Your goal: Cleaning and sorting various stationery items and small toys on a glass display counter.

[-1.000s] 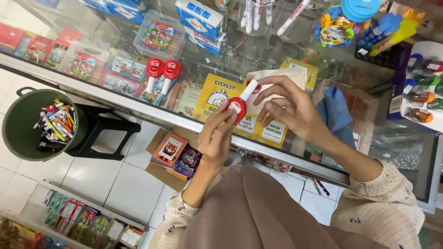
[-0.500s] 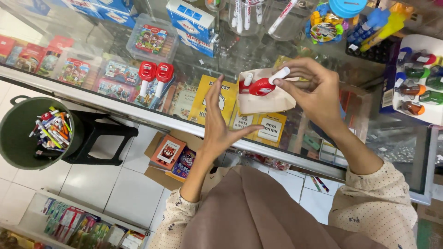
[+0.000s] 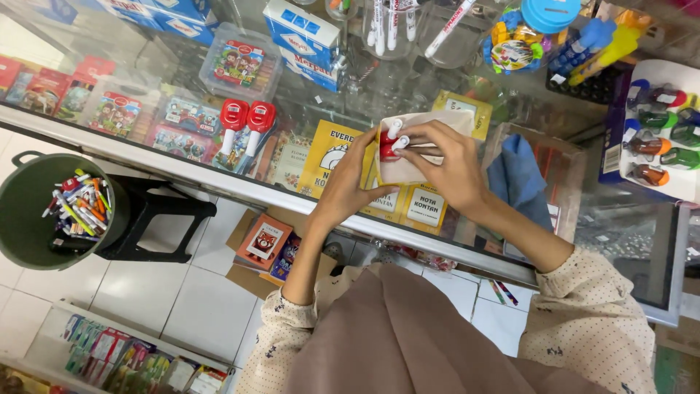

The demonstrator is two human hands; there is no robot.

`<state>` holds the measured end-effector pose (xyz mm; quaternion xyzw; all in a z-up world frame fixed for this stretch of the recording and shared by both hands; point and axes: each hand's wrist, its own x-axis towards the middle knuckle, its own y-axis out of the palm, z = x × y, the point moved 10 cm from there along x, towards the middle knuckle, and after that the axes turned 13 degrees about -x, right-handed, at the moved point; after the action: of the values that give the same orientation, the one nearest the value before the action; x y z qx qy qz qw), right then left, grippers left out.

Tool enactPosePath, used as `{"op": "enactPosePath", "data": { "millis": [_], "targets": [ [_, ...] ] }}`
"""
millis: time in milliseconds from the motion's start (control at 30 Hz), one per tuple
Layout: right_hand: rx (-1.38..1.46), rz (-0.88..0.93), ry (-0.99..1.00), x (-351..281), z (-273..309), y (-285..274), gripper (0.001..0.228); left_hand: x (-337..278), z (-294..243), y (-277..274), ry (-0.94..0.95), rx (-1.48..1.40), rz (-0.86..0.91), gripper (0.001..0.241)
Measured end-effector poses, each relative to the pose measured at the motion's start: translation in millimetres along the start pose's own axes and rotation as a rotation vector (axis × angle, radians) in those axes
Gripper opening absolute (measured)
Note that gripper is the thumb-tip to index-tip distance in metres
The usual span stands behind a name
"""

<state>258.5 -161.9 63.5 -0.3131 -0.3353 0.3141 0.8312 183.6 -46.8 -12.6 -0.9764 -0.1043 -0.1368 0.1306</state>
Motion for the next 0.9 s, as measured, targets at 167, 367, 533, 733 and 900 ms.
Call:
{"op": "enactPosePath", "data": {
  "millis": [167, 367, 533, 733, 900],
  "targets": [
    [-0.013, -0.029, 0.01, -1.7, -4.8, 5.2, 0.028, -1.0, -3.9, -0.6, 0.032, 0.0, -0.003, 0.104],
    [-0.004, 0.0, 0.047, -5.0, -15.8, 9.0, 0.036, -0.1, -4.8, -0.6, 0.02, 0.003, -0.003, 0.103],
    [-0.086, 0.035, 0.069, -6.3, -18.1, 12.2, 0.036, 0.7, -7.5, -1.4, 0.0, 0.009, 0.003, 0.102],
    [-0.098, 0.054, 0.04, -6.4, -17.7, 15.1, 0.033, 0.1, -6.3, -1.7, 0.021, 0.015, 0.002, 0.102],
    [-0.129, 0.08, 0.048, -6.5, -23.3, 16.8, 0.031, 0.0, -6.0, -1.4, 0.01, 0.012, 0.005, 0.103]
  ]
}}
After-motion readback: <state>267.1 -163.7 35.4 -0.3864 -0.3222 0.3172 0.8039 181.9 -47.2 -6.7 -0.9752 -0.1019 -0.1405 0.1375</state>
